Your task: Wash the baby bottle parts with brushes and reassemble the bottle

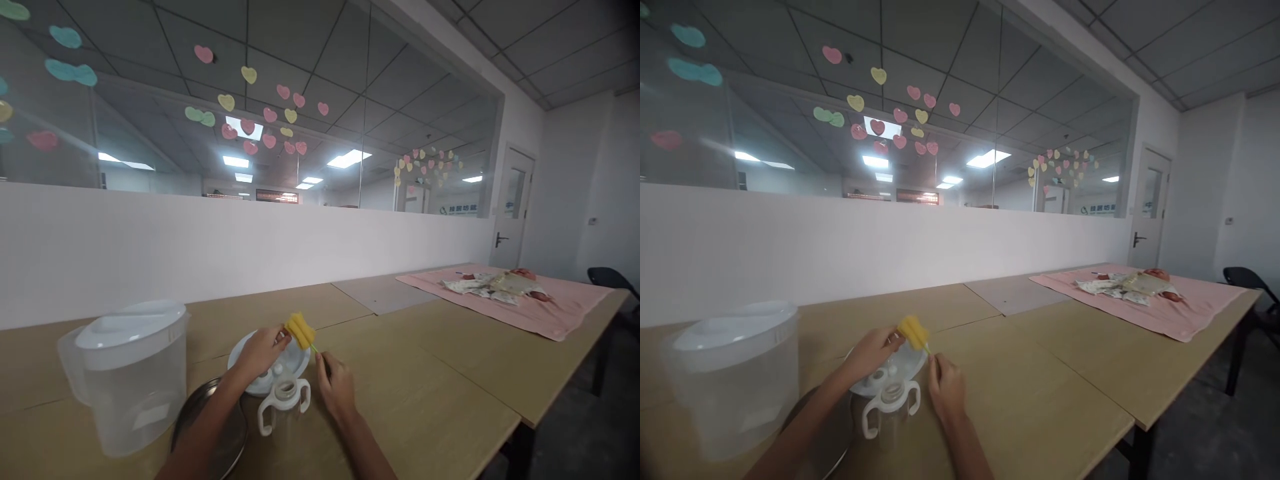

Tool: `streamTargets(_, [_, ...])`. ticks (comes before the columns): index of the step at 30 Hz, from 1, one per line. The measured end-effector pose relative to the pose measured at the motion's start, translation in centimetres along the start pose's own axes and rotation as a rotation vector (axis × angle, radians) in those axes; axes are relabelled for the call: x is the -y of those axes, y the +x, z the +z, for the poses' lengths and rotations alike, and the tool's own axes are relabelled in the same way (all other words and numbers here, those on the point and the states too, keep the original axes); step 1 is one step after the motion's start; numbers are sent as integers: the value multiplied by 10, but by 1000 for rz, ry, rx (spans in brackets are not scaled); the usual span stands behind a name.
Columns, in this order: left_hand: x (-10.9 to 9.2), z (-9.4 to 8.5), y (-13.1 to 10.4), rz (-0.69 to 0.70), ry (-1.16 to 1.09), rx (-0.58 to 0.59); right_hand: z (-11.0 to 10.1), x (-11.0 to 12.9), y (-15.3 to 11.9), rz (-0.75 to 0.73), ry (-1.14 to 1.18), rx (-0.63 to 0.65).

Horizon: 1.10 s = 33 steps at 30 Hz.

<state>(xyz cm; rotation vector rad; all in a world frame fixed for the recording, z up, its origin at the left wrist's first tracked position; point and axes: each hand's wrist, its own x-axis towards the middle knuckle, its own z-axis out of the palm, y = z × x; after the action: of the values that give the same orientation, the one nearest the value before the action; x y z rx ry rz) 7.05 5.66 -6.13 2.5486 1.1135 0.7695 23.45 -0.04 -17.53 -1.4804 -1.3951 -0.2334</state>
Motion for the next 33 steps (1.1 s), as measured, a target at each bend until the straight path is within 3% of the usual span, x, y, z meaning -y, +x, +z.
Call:
streamTargets(4, [0,-7,-6,-29,-256,-100,-1,-1,-2,-9,-20,-50])
streamTargets(7, [-2,-9,-8,-166,-716,-164,-2,-1,-4,-74,-27,-79])
streamTargets(10, [-10,-8,-10,-254,-1146,-128,-3,2,-6,-186,-18,-107])
streamTargets(15, [-22,-7,-11,-326,-1395,-39,-4,4,-5,-347,-62,-129])
streamTargets(21, [-23,-18,-14,-297,-1339,-135,-7,1,-4,-393,-138,-169])
streamTargets(25, [-25,-18,-26,-296,-1273,-28,-6,0,-5,-339,-132,-228])
streamTargets(28, [-26,-15,-31,-235,-1286,36,-6,0,-7,-356,-152,-203])
streamTargets(30, [-23,-15,-32,-188,-1194,-76,-7,0,-8,-367,-172,-183])
streamTargets(33, [-10,-22,-32,-175,-782,-287,-11,-3,-8,-308,-215,-193])
